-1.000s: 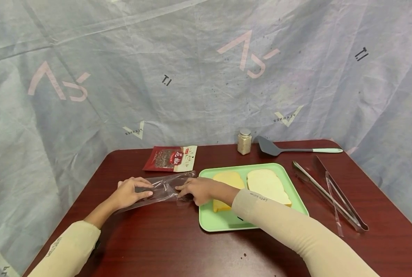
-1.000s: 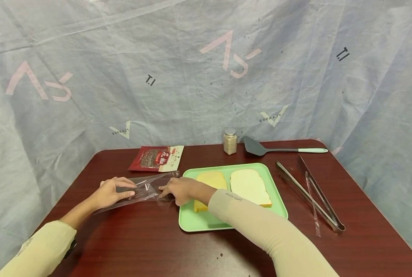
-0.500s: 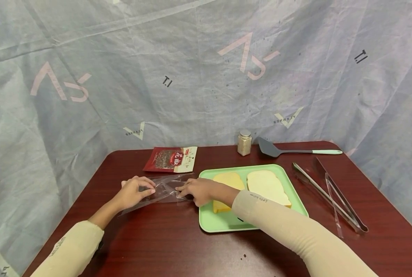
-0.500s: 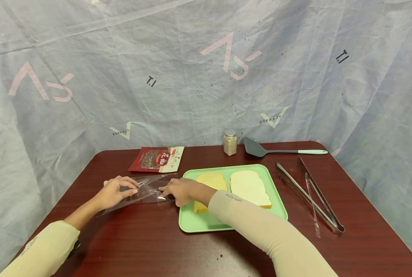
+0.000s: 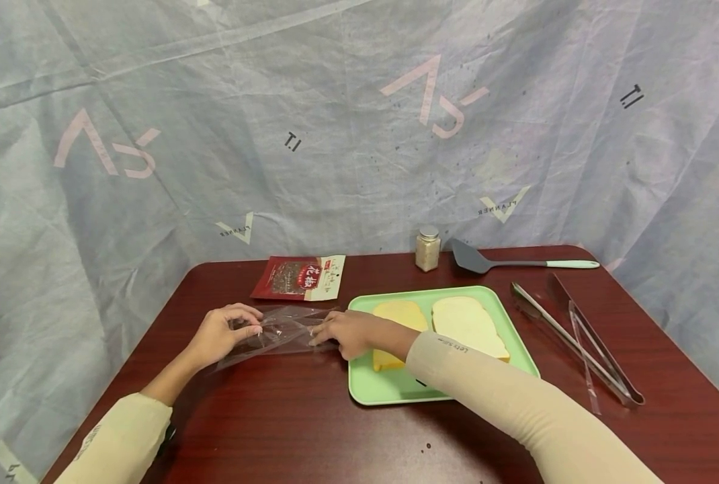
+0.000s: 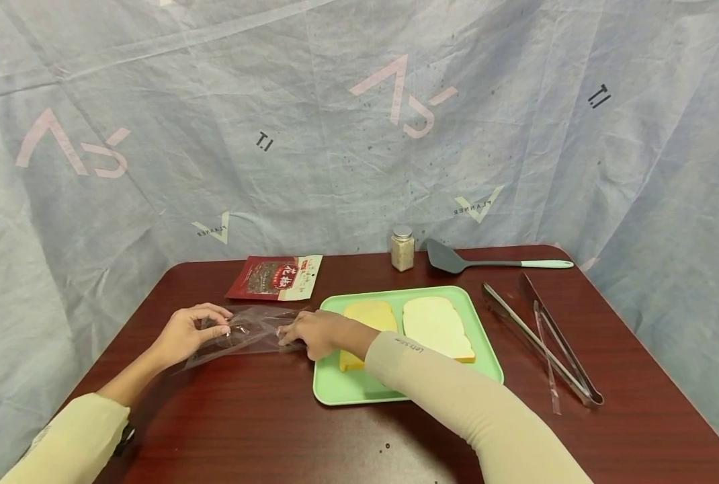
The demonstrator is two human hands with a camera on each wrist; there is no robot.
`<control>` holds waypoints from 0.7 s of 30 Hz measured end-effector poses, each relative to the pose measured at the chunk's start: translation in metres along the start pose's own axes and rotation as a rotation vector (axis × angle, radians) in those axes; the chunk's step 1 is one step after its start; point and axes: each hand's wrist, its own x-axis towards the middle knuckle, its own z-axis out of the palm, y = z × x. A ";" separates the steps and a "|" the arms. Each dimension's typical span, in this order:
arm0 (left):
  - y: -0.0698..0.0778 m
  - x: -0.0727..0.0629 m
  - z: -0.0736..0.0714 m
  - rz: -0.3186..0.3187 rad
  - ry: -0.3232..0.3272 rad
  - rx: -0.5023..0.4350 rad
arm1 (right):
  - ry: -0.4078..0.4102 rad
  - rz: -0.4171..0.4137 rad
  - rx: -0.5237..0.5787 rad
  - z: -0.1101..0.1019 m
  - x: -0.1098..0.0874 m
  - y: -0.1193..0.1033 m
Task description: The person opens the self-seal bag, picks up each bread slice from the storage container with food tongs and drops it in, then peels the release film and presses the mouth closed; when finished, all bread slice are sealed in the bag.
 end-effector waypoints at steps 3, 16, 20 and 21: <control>0.000 0.000 0.002 -0.024 -0.025 -0.013 | -0.005 -0.006 -0.007 -0.002 0.000 -0.001; 0.004 0.002 0.011 -0.068 -0.126 0.057 | 0.213 -0.109 -0.142 0.000 0.011 0.000; 0.007 0.005 0.013 -0.053 -0.136 0.062 | 0.214 -0.111 -0.187 -0.001 0.016 -0.002; 0.007 0.005 0.014 -0.057 -0.139 0.059 | 0.212 -0.112 -0.195 -0.001 0.017 -0.002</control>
